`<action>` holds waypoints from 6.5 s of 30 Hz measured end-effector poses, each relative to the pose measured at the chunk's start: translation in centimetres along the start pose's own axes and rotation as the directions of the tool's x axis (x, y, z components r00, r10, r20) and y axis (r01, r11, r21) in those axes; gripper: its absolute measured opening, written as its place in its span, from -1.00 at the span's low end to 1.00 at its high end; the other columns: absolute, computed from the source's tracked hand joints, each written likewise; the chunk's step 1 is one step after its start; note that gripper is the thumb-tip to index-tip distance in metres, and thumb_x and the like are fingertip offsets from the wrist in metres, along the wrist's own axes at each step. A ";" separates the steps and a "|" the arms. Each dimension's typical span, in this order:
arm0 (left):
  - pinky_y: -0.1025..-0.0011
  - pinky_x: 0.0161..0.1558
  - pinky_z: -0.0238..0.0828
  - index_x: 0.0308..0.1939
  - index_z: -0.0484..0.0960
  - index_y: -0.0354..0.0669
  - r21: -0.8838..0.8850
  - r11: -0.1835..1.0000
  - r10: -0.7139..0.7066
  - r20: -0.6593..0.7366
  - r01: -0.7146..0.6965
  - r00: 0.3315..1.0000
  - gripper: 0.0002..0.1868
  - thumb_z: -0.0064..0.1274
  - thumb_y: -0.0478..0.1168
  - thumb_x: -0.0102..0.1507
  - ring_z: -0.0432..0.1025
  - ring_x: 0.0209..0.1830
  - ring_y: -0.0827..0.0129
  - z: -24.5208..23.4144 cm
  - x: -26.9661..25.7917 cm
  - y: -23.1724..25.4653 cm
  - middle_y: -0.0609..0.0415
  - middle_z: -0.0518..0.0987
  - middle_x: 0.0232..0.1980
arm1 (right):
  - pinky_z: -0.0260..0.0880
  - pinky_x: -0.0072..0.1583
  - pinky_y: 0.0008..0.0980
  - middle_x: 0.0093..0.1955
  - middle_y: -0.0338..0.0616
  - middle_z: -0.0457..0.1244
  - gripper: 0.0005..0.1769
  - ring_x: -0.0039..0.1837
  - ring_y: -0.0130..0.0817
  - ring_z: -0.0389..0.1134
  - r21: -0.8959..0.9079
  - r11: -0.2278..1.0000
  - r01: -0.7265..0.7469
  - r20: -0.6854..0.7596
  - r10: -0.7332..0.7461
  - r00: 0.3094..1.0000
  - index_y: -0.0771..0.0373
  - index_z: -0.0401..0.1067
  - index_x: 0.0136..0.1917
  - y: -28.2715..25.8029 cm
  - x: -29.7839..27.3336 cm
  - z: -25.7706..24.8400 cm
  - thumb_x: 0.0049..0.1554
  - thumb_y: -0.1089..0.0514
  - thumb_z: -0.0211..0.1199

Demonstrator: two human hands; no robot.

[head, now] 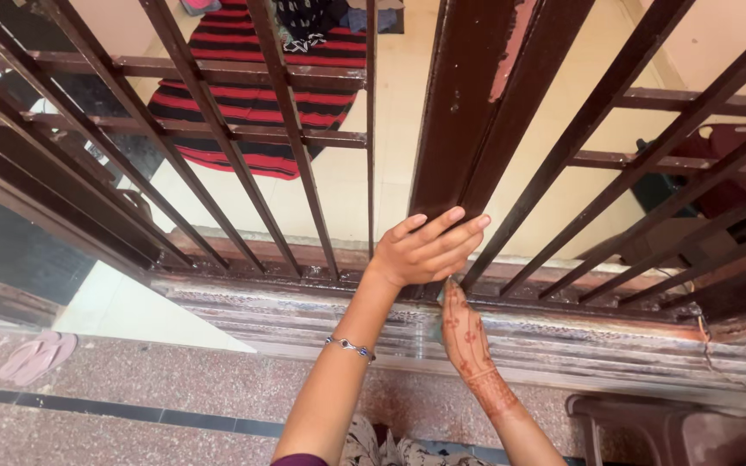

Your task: The person cleans the vertical bars and horizontal tracks of a metal door frame with a blue cloth by hand.

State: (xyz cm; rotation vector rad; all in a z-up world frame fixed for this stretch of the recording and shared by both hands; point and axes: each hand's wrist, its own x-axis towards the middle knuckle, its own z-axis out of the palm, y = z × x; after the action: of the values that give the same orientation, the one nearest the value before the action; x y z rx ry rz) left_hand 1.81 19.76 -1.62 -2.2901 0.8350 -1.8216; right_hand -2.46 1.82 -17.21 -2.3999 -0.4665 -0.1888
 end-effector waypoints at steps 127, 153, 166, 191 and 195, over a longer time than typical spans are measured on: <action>0.09 -0.19 0.49 0.07 0.49 -0.35 -0.353 0.445 -0.850 0.123 0.823 0.512 -0.73 0.09 -0.42 0.29 0.54 -0.13 -0.14 -1.8 -3.6 0.2 -0.19 0.58 -0.08 | 0.12 0.53 -0.28 0.46 -0.25 0.32 -0.79 0.29 -0.37 0.41 -0.694 0.455 0.557 -0.349 -0.890 0.293 0.11 0.64 0.05 -25.9 15.0 -17.3 0.18 0.23 0.27; 0.13 0.36 0.29 0.37 0.24 -0.44 -0.431 0.455 -0.877 -0.066 0.779 0.476 -0.48 0.04 -0.26 0.42 0.38 0.28 -0.10 -12.8 2.6 -5.9 -0.33 0.40 0.27 | -0.40 0.65 0.17 0.64 -0.31 0.17 -0.49 0.19 -0.46 0.34 -0.795 0.550 0.254 -0.398 -0.790 0.466 0.10 0.43 0.49 -23.9 14.8 -11.2 0.28 0.11 0.22; 0.11 -0.19 0.46 0.12 0.46 -0.35 -0.424 0.373 -0.888 0.096 0.826 0.450 -0.74 0.00 -0.23 0.43 0.57 -0.18 -0.16 -7.0 -2.1 -5.8 -0.30 0.60 -0.11 | -0.23 0.65 0.09 0.58 -0.42 0.23 -0.45 0.01 -0.44 0.32 -0.775 0.586 0.236 -0.442 -0.771 0.459 0.04 0.48 0.49 -25.3 14.2 -11.9 0.22 0.12 0.24; 0.17 0.24 0.34 0.21 0.45 -0.30 -0.449 0.200 -0.944 0.151 0.871 0.295 -0.70 -0.09 -0.38 0.38 0.46 0.16 -0.01 -14.1 -7.6 -3.8 -0.19 0.51 0.14 | -0.40 0.54 0.43 0.63 0.02 -0.01 -0.38 0.62 0.41 -0.35 -0.415 0.816 0.402 -0.556 -0.578 0.597 -0.03 0.36 0.50 -29.2 13.1 -5.0 0.19 -0.04 0.27; 0.17 0.26 0.30 0.24 0.39 -0.35 -0.494 0.346 -0.934 -0.099 0.798 0.343 -0.66 -0.03 -0.28 0.42 0.40 0.21 -0.02 -15.2 -2.0 -9.8 -0.25 0.45 0.19 | -0.50 0.56 0.49 0.69 0.15 -0.05 -0.32 0.74 0.08 -0.24 -0.562 0.779 0.278 -0.592 -0.614 0.522 -0.01 0.24 0.62 -28.4 15.8 -1.8 0.27 0.05 0.28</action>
State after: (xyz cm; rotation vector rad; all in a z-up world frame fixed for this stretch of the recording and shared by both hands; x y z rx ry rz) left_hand -9.09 32.84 4.88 -3.0300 -0.3275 -2.7834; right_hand 1.37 25.15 5.14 -2.2163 -0.6880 -1.6236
